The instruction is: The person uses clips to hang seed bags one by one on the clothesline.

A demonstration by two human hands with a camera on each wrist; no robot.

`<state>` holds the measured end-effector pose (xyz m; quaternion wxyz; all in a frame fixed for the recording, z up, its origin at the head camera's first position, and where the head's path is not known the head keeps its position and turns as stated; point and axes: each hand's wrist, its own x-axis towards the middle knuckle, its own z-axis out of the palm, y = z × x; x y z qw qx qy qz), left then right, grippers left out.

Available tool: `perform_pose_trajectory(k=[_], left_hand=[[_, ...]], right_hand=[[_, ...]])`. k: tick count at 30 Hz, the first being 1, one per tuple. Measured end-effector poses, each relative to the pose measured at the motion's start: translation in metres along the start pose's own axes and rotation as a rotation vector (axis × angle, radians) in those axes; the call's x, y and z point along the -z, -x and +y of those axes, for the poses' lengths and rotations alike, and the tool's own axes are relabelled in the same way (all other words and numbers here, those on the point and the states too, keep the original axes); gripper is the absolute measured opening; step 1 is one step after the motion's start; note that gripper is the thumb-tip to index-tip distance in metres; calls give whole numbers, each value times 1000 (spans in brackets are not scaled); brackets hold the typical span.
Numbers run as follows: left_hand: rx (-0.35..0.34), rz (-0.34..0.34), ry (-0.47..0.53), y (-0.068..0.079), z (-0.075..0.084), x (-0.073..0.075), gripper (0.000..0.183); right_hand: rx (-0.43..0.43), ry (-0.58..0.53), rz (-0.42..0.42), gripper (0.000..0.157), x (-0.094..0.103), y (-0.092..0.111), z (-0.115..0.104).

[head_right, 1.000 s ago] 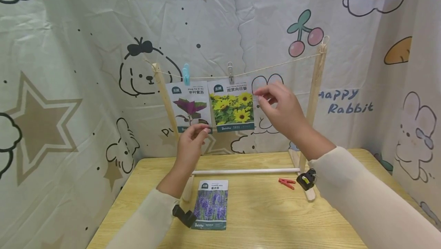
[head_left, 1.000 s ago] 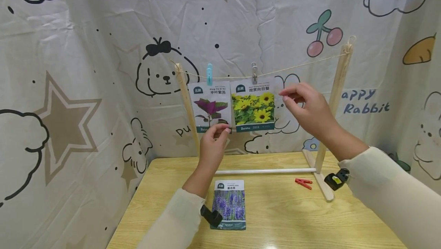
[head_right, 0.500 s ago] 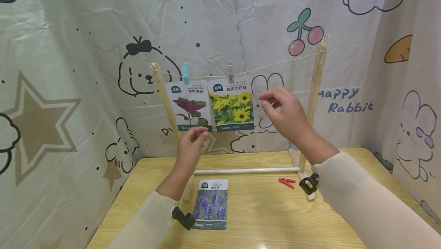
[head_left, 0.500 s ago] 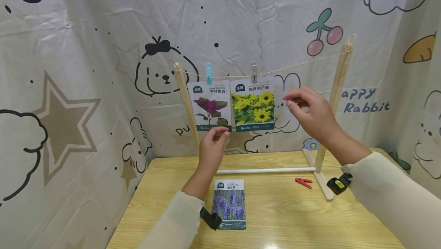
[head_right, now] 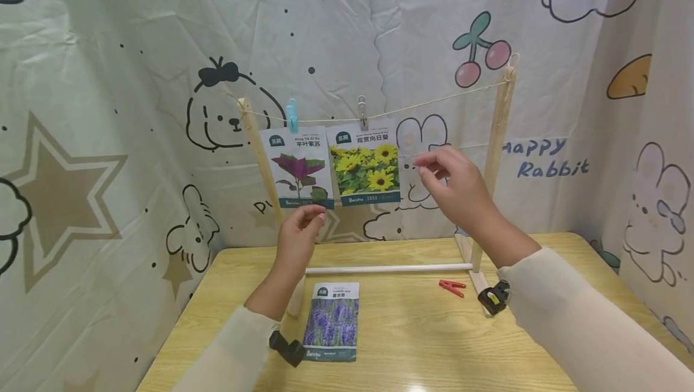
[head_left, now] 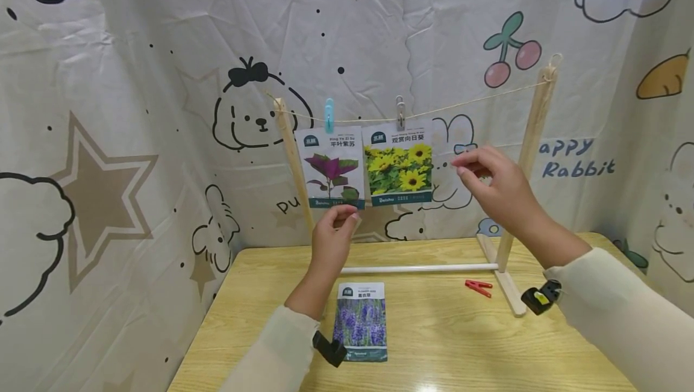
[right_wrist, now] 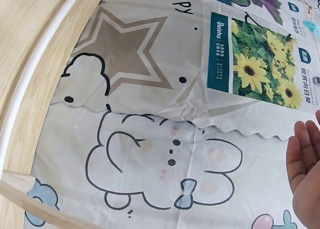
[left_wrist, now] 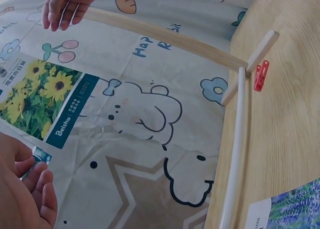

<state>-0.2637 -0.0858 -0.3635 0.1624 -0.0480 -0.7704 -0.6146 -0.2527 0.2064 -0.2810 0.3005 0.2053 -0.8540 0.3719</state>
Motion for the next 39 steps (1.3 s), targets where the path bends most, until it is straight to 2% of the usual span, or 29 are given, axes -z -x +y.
perform_pose_trajectory(k=[8, 18, 29, 35, 39], left_hand=[[13, 4, 7, 1, -3, 2, 14], [-3, 2, -3, 5, -6, 0, 17], [21, 1, -13, 10, -11, 0, 22], [38, -4, 9, 12, -12, -1, 21], [33, -7, 17, 13, -14, -2, 20]], right_hand=[[17, -3, -9, 17, -1, 7, 9], [-47, 24, -28, 18, -3, 18, 17], [-34, 18, -13, 16, -5, 29, 28], [-61, 13, -28, 17, -7, 37, 30], [-40, 9, -20, 16, -7, 40, 32]])
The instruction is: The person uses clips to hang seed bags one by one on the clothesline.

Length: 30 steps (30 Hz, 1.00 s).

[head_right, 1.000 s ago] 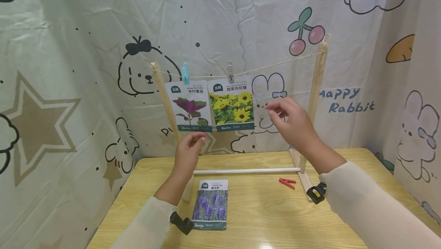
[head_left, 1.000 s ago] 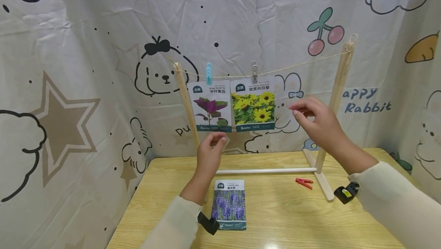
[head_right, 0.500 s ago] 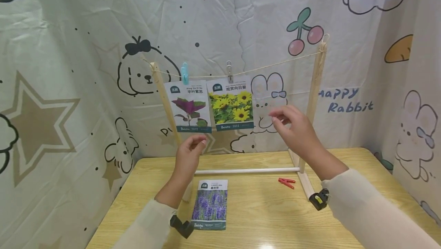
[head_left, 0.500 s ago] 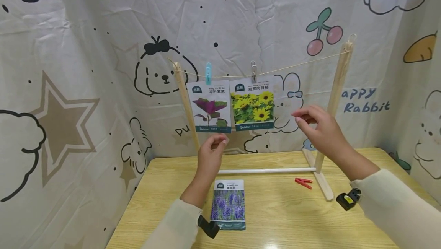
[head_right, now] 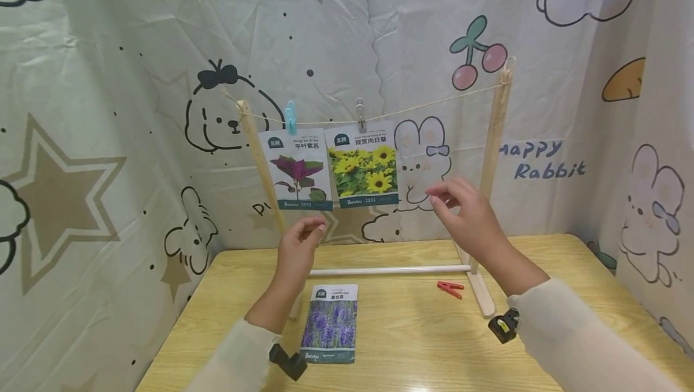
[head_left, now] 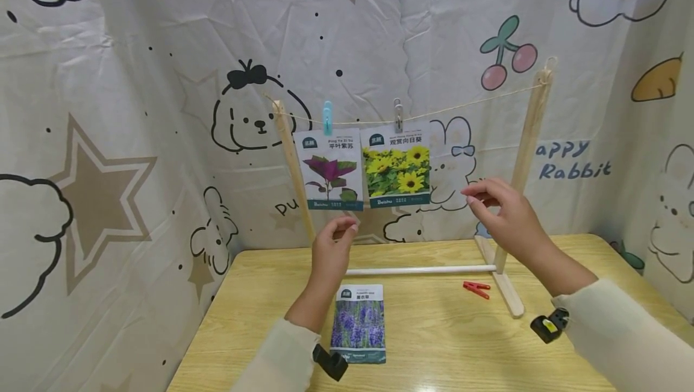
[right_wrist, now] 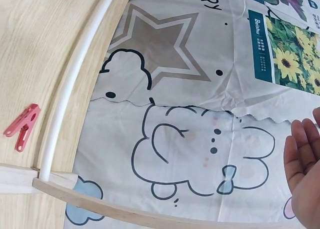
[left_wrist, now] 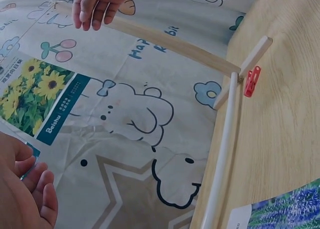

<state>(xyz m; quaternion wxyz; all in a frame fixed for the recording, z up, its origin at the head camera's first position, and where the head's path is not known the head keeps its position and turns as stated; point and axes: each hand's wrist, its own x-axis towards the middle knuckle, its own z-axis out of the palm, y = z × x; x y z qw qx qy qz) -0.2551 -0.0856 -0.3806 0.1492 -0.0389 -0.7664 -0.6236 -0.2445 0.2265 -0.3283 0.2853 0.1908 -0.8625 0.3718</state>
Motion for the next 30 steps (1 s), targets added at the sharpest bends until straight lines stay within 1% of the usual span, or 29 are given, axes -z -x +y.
perform_pose_trajectory(k=[5, 15, 18, 24, 30], left_hand=[[3, -1, -3, 1, -2, 0, 16], [20, -19, -16, 6, -8, -1, 18], [30, -21, -22, 8, -9, 0, 18], [61, -49, -33, 12, -12, 2, 20], [62, -47, -28, 14, -16, 2, 20]], right_hand=[[5, -1, -4, 16, 0, 5, 3], [-49, -21, -14, 18, -5, 18, 9], [-50, -9, -9, 18, -7, 20, 11], [-31, -18, -7, 17, -9, 26, 16], [-38, -11, -4, 16, -15, 35, 21]])
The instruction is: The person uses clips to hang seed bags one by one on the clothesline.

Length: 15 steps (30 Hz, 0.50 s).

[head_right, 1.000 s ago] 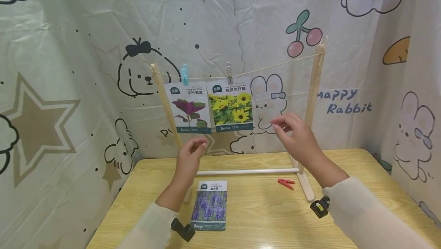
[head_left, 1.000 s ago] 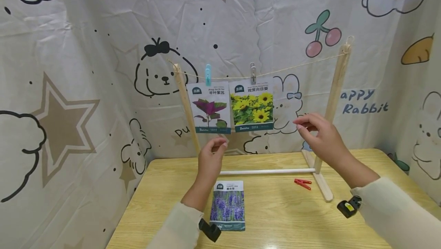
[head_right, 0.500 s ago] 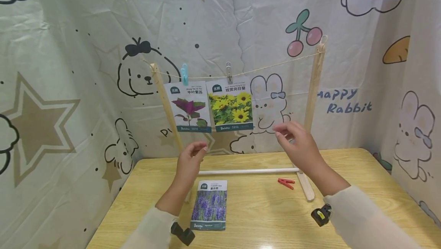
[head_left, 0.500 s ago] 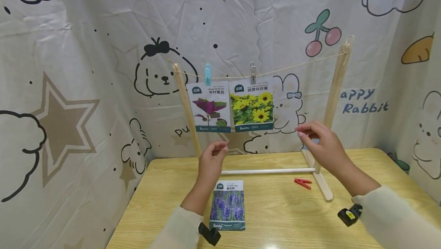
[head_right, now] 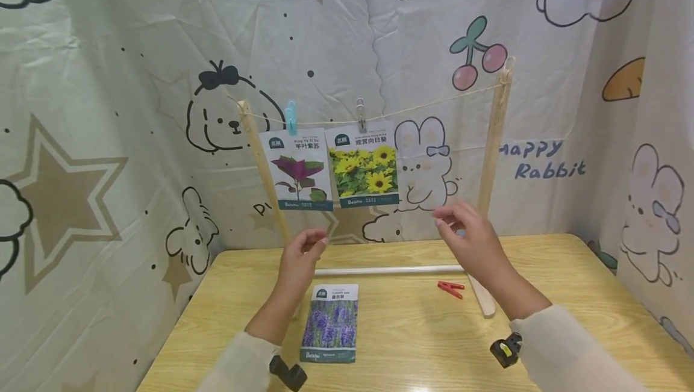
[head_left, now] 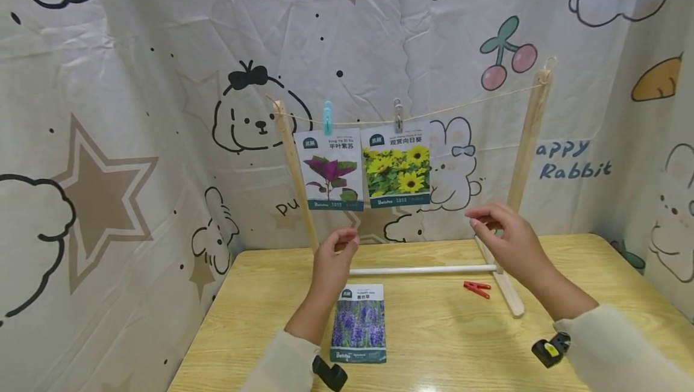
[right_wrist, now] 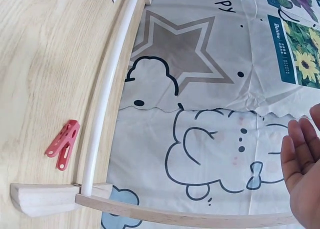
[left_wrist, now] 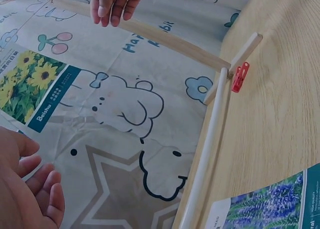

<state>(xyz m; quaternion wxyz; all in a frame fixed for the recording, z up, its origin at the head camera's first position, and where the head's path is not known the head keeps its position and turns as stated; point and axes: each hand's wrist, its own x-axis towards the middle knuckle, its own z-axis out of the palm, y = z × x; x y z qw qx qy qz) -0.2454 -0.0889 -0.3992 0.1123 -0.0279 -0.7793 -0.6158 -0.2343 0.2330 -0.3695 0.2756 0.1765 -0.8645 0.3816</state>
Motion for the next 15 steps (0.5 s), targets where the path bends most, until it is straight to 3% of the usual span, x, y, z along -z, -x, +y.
perform_pose_trajectory(k=[15], left_hand=[[3, -35, -33, 10, -10, 1, 22]], right_hand=[[5, 18, -6, 15, -7, 22, 12]])
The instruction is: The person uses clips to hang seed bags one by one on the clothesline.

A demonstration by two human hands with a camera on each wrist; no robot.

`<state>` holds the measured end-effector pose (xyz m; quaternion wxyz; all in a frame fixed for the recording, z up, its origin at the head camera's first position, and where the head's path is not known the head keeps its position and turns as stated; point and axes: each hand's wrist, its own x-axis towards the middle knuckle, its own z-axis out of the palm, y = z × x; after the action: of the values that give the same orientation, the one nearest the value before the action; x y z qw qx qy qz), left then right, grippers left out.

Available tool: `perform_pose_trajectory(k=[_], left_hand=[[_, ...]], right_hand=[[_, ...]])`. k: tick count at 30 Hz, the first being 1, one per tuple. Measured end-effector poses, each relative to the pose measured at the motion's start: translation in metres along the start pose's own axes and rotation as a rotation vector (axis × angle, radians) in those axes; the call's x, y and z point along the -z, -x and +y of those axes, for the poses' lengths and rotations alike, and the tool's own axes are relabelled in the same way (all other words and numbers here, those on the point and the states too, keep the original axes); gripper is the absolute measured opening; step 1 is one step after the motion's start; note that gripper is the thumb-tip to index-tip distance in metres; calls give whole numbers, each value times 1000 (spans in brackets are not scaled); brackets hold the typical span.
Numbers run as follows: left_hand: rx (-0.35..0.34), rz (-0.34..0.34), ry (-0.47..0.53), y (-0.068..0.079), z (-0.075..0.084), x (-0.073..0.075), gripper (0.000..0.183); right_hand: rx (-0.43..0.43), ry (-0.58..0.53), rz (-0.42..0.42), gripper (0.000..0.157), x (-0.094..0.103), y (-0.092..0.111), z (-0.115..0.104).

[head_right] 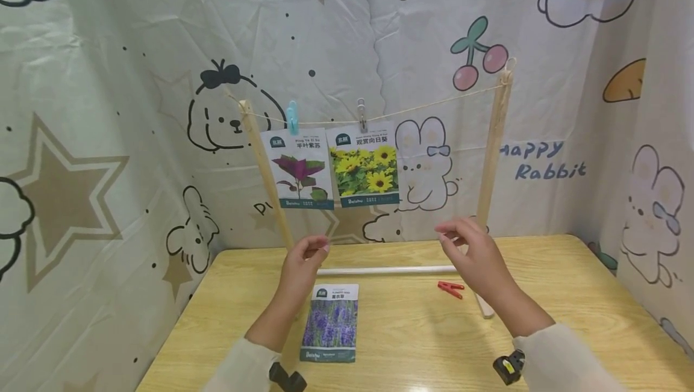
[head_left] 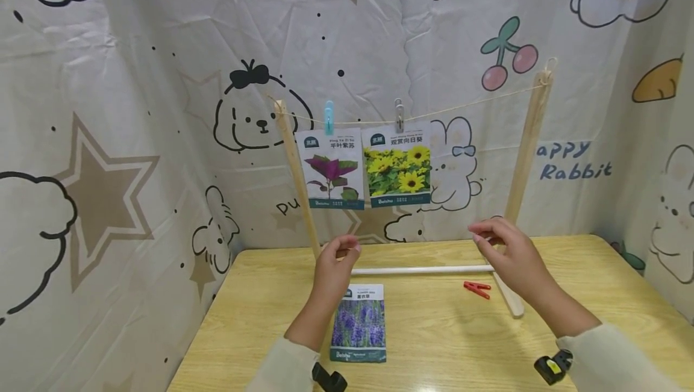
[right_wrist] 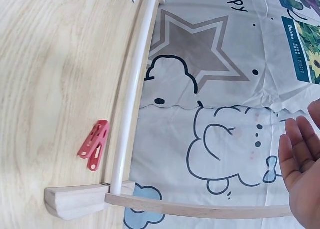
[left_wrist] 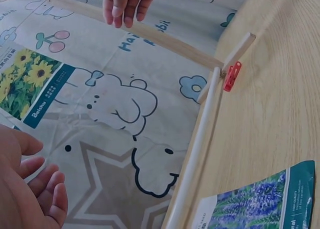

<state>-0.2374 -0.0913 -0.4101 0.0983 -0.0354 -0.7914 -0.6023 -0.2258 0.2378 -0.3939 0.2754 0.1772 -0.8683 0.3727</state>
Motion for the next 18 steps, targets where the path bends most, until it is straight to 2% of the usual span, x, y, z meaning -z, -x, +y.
perform_pose_trajectory(k=[18], left_hand=[[21, -9, -9, 4, -16, 1, 25]], right_hand=[[9, -14, 0, 16, -7, 17, 12]])
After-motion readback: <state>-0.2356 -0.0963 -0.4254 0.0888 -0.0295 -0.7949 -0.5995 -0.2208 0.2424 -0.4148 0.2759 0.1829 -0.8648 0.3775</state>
